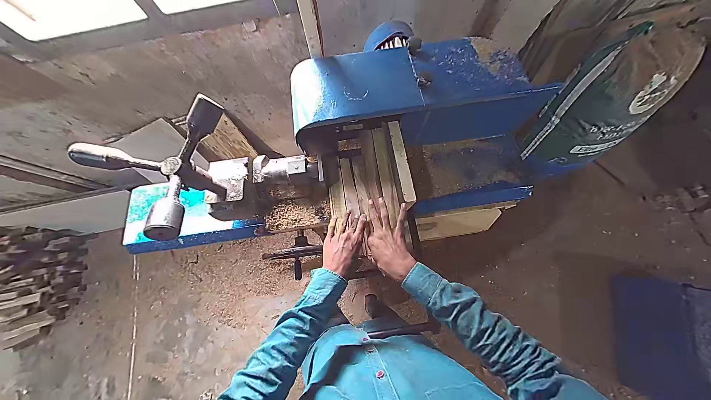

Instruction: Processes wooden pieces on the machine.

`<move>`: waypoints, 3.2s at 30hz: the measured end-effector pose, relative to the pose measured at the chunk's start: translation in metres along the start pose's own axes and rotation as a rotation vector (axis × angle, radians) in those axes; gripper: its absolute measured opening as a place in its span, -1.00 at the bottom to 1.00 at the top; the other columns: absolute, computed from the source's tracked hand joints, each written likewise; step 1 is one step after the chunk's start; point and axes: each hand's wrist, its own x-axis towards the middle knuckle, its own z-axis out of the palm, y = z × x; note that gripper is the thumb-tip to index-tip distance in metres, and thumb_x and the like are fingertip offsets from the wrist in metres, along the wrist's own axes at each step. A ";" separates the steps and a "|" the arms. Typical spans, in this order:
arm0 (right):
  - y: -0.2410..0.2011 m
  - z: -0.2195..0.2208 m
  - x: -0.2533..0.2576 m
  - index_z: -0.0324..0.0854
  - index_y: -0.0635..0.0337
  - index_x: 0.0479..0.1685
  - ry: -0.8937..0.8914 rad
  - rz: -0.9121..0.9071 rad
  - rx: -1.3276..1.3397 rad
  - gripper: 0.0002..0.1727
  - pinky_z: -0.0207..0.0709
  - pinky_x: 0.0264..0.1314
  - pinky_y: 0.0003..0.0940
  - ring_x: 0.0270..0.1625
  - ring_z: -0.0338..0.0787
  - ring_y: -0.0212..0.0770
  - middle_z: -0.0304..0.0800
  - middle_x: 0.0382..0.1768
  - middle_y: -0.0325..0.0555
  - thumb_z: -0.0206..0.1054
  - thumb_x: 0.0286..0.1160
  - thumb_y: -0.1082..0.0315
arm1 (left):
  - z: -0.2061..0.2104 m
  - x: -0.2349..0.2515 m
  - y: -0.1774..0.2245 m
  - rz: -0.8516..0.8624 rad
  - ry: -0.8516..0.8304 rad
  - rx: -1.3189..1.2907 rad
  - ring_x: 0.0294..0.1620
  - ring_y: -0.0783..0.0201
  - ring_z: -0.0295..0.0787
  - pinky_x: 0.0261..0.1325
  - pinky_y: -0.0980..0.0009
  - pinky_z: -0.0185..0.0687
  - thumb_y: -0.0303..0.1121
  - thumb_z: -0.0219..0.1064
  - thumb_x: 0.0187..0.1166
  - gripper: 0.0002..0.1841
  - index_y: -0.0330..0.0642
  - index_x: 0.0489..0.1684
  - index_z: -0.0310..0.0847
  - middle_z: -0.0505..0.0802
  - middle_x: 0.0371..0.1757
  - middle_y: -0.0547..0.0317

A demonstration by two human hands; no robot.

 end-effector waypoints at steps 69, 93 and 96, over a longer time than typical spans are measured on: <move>0.023 -0.005 0.174 0.51 0.08 -0.68 0.549 0.240 1.241 -0.42 0.34 -0.54 -0.18 -0.70 0.38 -0.29 0.34 -0.77 -0.28 0.01 0.80 0.01 | -0.142 -0.116 -0.242 -0.592 0.706 0.097 0.86 -0.37 -0.01 0.64 -0.63 -0.16 0.22 -0.14 0.80 -0.32 0.25 0.90 0.09 0.24 0.88 -0.05; 0.010 0.013 0.191 0.42 0.07 -0.80 0.788 0.286 0.974 -0.45 0.34 -0.47 -0.20 -0.69 0.36 -0.35 0.32 -0.80 -0.33 0.07 0.67 0.07 | -0.268 0.076 -0.295 -0.041 0.625 -0.424 0.50 -0.13 0.59 0.55 -0.12 0.45 0.21 0.30 0.58 -0.30 -0.15 0.51 0.53 0.67 0.43 -0.23; 0.007 0.010 0.189 0.39 0.04 -0.82 0.753 0.327 0.972 -0.44 0.34 -0.53 -0.24 -0.71 0.35 -0.37 0.30 -0.82 -0.36 0.07 0.67 0.02 | -0.241 0.004 -0.297 -0.007 0.824 -0.276 0.36 -0.04 0.69 0.35 -0.15 0.59 0.36 0.18 0.55 -0.26 -0.01 0.51 0.56 0.72 0.35 -0.07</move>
